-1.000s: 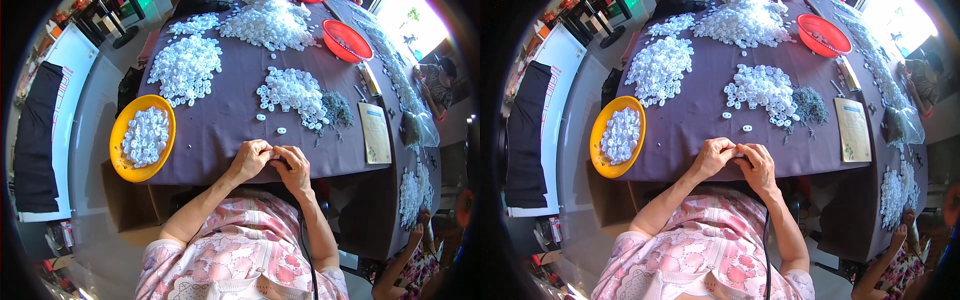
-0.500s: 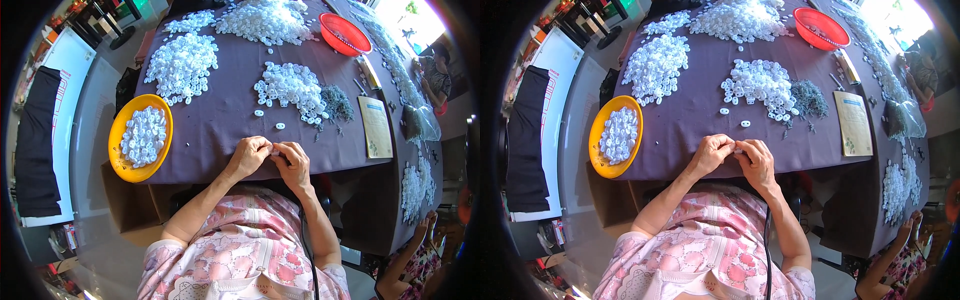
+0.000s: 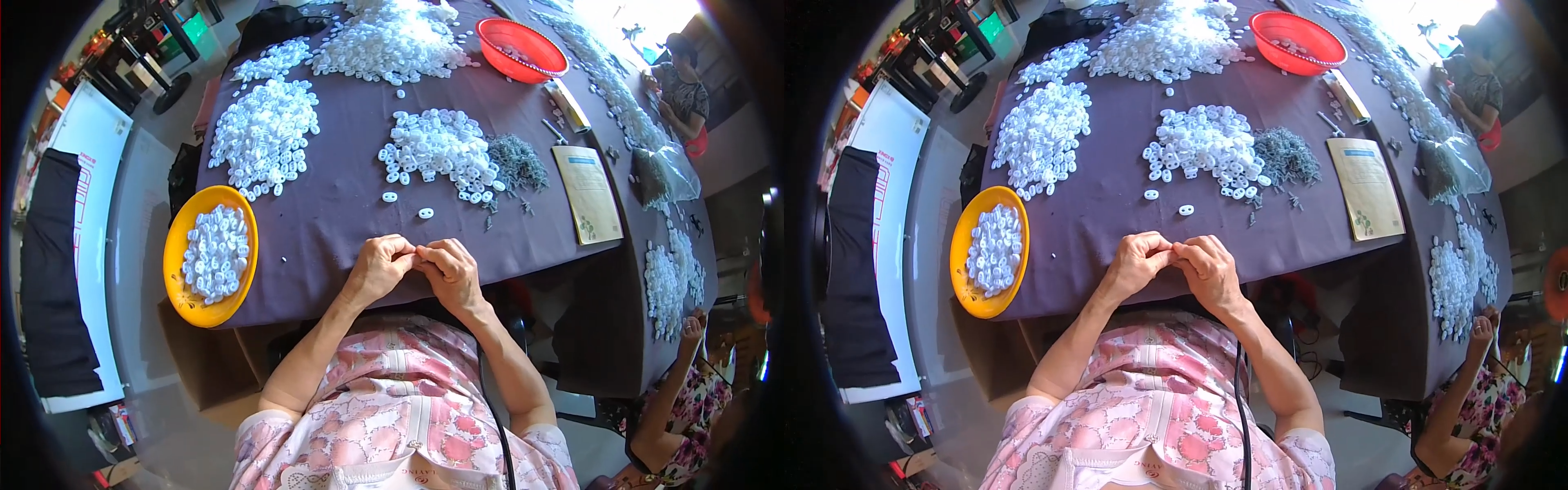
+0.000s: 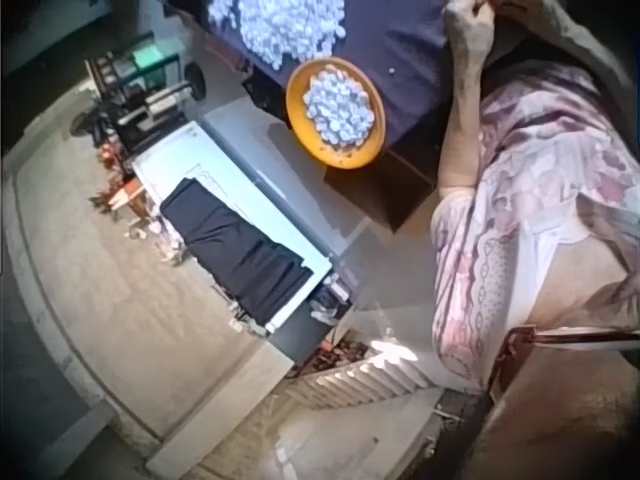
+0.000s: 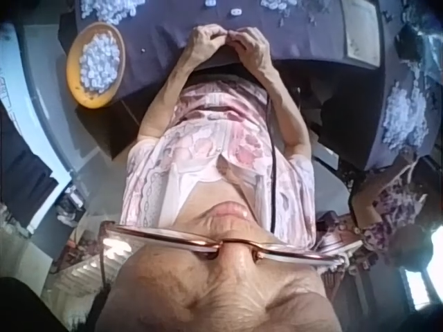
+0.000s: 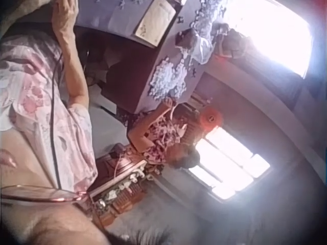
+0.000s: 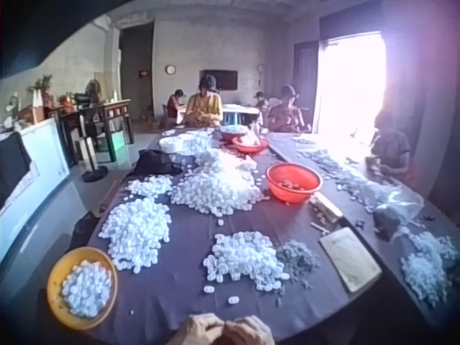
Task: The person sorts small white plastic components by hand at a table.
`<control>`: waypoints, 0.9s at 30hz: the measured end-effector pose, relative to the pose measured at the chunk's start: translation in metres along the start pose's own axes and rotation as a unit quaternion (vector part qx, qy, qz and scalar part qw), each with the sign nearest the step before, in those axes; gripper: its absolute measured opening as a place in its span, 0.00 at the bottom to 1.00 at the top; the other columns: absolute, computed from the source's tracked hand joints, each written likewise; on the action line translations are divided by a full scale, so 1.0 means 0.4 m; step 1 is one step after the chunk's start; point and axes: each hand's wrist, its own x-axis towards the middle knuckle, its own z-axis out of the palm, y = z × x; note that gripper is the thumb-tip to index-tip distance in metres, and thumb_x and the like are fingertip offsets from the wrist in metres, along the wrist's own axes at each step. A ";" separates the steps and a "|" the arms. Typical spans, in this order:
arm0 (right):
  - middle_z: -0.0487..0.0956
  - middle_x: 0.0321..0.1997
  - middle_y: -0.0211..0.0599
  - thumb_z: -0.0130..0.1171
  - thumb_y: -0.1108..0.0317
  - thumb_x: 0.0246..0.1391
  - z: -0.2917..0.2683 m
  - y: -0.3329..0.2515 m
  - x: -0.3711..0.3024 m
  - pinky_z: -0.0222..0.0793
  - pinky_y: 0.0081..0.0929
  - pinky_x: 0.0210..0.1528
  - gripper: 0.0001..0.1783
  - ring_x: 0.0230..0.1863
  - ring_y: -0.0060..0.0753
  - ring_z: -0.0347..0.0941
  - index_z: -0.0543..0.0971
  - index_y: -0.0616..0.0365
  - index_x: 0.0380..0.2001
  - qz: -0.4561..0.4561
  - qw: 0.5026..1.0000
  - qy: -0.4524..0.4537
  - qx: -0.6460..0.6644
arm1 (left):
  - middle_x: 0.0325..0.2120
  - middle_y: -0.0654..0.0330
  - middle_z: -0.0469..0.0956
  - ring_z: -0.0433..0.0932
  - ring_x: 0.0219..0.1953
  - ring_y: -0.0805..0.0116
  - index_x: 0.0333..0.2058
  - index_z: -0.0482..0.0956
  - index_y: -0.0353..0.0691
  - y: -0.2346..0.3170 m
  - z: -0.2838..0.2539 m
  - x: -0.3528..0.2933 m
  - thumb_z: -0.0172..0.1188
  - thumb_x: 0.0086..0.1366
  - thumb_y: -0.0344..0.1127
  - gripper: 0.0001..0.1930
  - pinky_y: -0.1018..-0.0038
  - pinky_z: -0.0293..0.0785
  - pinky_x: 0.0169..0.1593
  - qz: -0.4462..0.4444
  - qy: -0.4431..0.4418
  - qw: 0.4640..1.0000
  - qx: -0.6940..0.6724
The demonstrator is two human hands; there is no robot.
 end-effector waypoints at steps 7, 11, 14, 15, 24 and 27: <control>0.76 0.30 0.37 0.64 0.78 0.39 0.003 0.008 -0.002 0.70 0.32 0.34 0.14 0.32 0.41 0.73 0.75 0.60 0.34 -0.019 1.000 -0.009 -0.011 | 0.22 0.59 0.78 0.74 0.22 0.75 0.27 0.79 0.31 0.000 -0.008 0.004 0.60 0.58 0.28 0.05 0.78 0.69 0.27 -0.034 -0.024 0.999 -0.028; 0.77 0.32 0.36 0.65 0.79 0.35 -0.007 0.010 0.000 0.71 0.32 0.36 0.19 0.34 0.40 0.74 0.76 0.59 0.36 0.021 0.999 -0.028 0.014 | 0.18 0.68 0.75 0.67 0.17 0.84 0.28 0.80 0.34 -0.009 -0.006 0.005 0.57 0.62 0.31 0.07 0.83 0.63 0.20 -0.057 -0.035 0.995 -0.078; 0.77 0.34 0.37 0.66 0.77 0.34 -0.011 -0.002 0.010 0.71 0.33 0.36 0.20 0.35 0.41 0.74 0.76 0.58 0.37 0.012 0.999 -0.038 0.004 | 0.17 0.68 0.74 0.67 0.16 0.84 0.30 0.80 0.34 0.001 -0.010 0.006 0.56 0.63 0.31 0.07 0.83 0.63 0.20 -0.065 -0.036 0.993 -0.087; 0.77 0.34 0.37 0.66 0.77 0.34 -0.010 -0.006 0.013 0.71 0.33 0.36 0.20 0.35 0.41 0.74 0.76 0.58 0.37 0.012 0.999 -0.039 0.006 | 0.19 0.62 0.77 0.72 0.21 0.80 0.30 0.79 0.32 0.012 -0.013 0.006 0.56 0.61 0.30 0.07 0.80 0.68 0.25 -0.080 -0.034 0.994 -0.067; 0.75 0.35 0.38 0.67 0.73 0.36 0.003 0.002 -0.004 0.71 0.33 0.36 0.21 0.36 0.42 0.73 0.75 0.59 0.38 -0.002 0.999 -0.024 -0.044 | 0.21 0.56 0.80 0.75 0.24 0.77 0.29 0.79 0.30 0.016 -0.016 0.011 0.59 0.60 0.32 0.09 0.77 0.72 0.29 -0.112 -0.051 0.991 -0.057; 0.74 0.35 0.38 0.67 0.73 0.36 0.003 0.007 -0.007 0.71 0.33 0.36 0.21 0.35 0.42 0.72 0.75 0.59 0.38 -0.012 0.999 -0.020 -0.040 | 0.20 0.62 0.78 0.72 0.22 0.81 0.29 0.79 0.31 0.006 -0.012 0.011 0.59 0.61 0.33 0.09 0.80 0.69 0.26 -0.092 -0.051 0.993 -0.046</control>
